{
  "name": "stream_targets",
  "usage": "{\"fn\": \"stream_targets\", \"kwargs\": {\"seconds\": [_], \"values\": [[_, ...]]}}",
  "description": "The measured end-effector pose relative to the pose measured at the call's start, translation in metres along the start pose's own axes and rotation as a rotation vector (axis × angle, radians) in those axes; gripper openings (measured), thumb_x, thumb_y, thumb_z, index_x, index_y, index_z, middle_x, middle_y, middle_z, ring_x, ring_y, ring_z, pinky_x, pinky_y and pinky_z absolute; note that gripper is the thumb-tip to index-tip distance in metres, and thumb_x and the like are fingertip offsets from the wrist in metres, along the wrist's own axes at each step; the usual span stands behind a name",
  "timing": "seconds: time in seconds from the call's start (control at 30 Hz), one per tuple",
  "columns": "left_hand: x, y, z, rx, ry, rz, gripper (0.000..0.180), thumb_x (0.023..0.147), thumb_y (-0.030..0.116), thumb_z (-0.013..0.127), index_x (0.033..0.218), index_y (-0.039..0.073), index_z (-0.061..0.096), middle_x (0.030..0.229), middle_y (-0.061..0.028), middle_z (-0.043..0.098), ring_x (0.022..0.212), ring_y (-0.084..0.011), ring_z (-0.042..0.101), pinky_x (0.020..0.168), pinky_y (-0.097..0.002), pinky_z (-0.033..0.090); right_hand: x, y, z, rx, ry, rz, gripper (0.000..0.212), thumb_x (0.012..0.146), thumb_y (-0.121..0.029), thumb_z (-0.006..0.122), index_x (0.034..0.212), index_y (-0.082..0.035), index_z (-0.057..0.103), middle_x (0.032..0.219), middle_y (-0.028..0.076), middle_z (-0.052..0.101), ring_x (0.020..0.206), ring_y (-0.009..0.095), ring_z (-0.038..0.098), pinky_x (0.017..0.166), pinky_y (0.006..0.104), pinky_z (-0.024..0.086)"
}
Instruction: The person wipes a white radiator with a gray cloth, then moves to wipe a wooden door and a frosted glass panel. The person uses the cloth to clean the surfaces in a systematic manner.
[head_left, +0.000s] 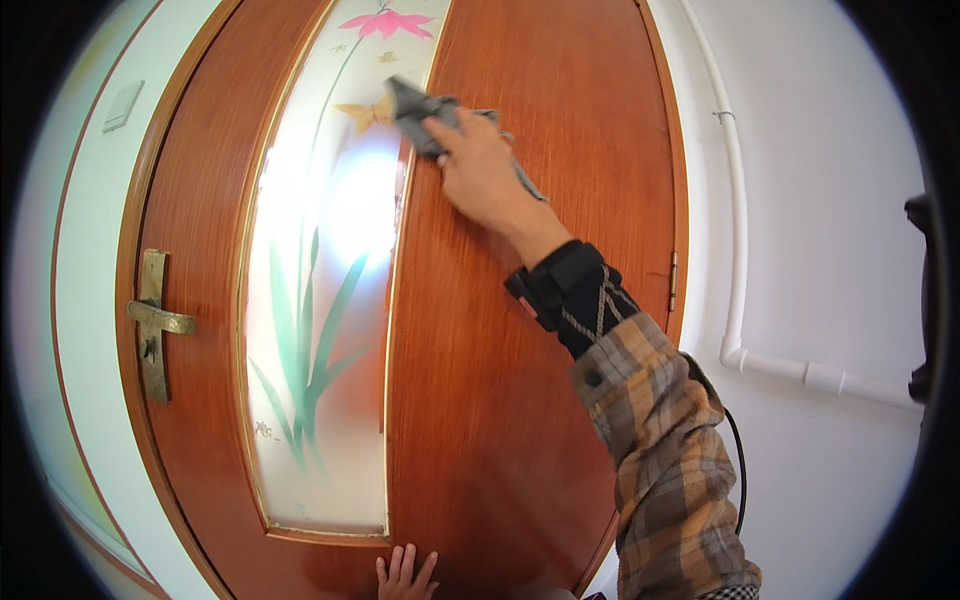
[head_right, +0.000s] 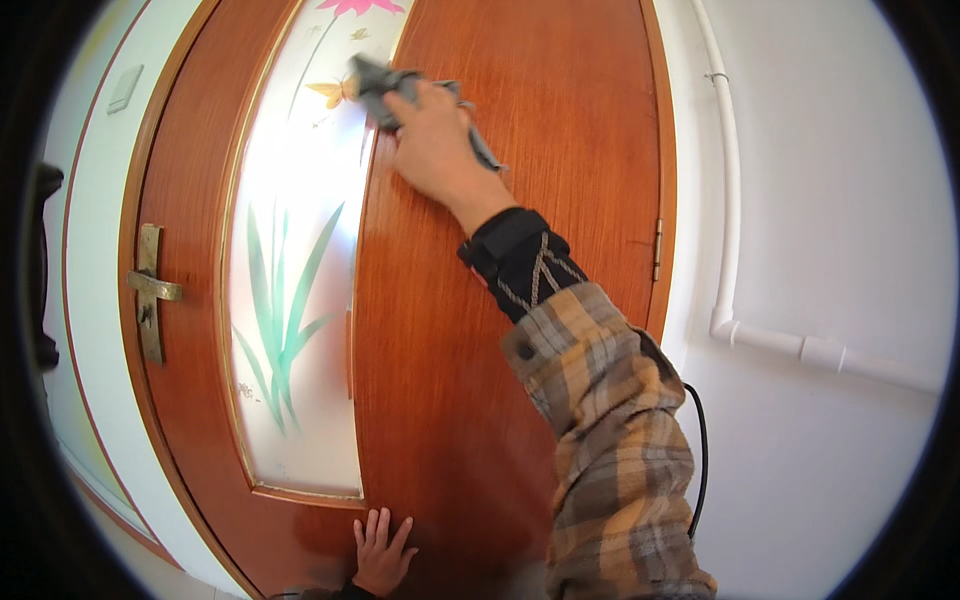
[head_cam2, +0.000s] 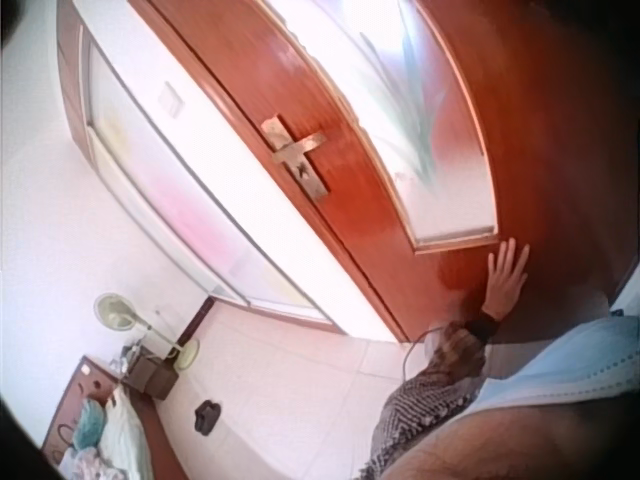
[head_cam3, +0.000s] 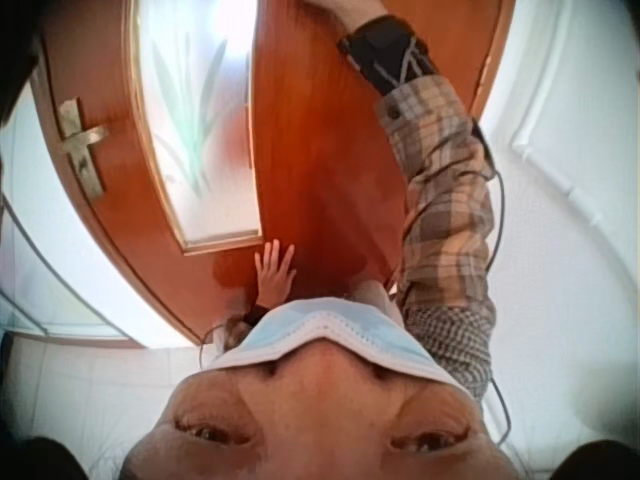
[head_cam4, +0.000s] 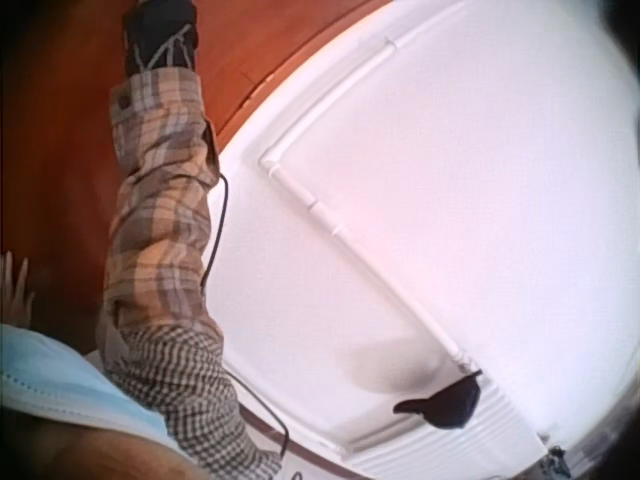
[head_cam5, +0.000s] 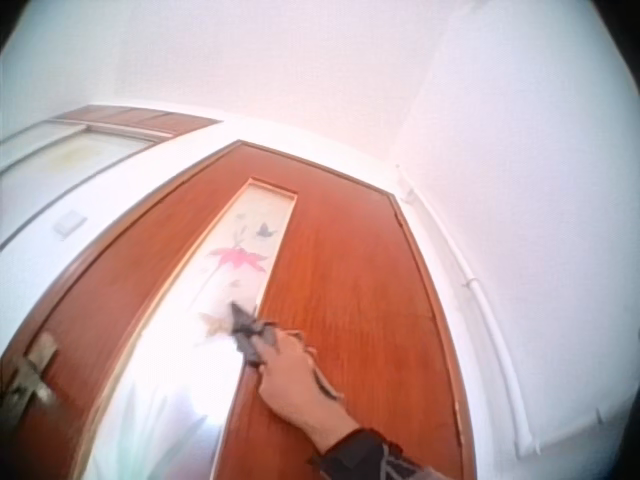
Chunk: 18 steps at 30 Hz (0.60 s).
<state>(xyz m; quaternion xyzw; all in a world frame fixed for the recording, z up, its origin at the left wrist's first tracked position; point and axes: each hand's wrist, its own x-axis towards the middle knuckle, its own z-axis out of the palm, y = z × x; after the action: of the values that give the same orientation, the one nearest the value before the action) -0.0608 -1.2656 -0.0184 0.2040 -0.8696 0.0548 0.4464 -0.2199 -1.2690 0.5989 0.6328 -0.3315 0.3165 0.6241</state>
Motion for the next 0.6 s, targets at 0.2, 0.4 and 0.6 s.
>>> {"fn": "stream_targets", "kwargs": {"seconds": [0.2,0.4,0.6], "values": [[0.003,-0.002,-0.015,-0.057,-0.097,-0.031,0.075,0.084,0.024,0.081,0.154,0.020,0.052,0.163,-0.0216,0.038,0.152,-0.0416,0.034,0.119,-0.0674,0.024,-0.036,0.030,-0.048,-0.147,0.049,0.036,0.044,0.089,0.000,0.062,0.133,-0.007,0.065,0.140,0.024,0.059,0.125,0.044,0.059,0.104,0.0537,0.049],[0.004,0.000,-0.012,-0.011,-0.118,-0.034,0.076,0.086,0.023,0.080,0.155,0.021,0.050,0.163,-0.0215,0.038,0.152,-0.0408,0.034,0.118,-0.0675,0.026,-0.044,0.019,-0.039,-0.230,0.016,0.306,0.050,0.086,0.005,0.059,0.135,-0.006,0.064,0.148,0.031,0.051,0.133,0.050,0.051,0.108,0.0525,0.047],[0.004,-0.001,-0.010,0.037,-0.127,-0.023,0.078,0.087,0.022,0.077,0.159,0.022,0.046,0.165,-0.0173,0.037,0.154,-0.0351,0.033,0.119,-0.0637,0.027,-0.171,-0.139,-0.043,0.185,-0.279,-0.113,0.050,0.081,0.009,0.060,0.129,-0.005,0.067,0.155,0.025,0.048,0.146,0.044,0.044,0.114,0.0616,0.035]]}}
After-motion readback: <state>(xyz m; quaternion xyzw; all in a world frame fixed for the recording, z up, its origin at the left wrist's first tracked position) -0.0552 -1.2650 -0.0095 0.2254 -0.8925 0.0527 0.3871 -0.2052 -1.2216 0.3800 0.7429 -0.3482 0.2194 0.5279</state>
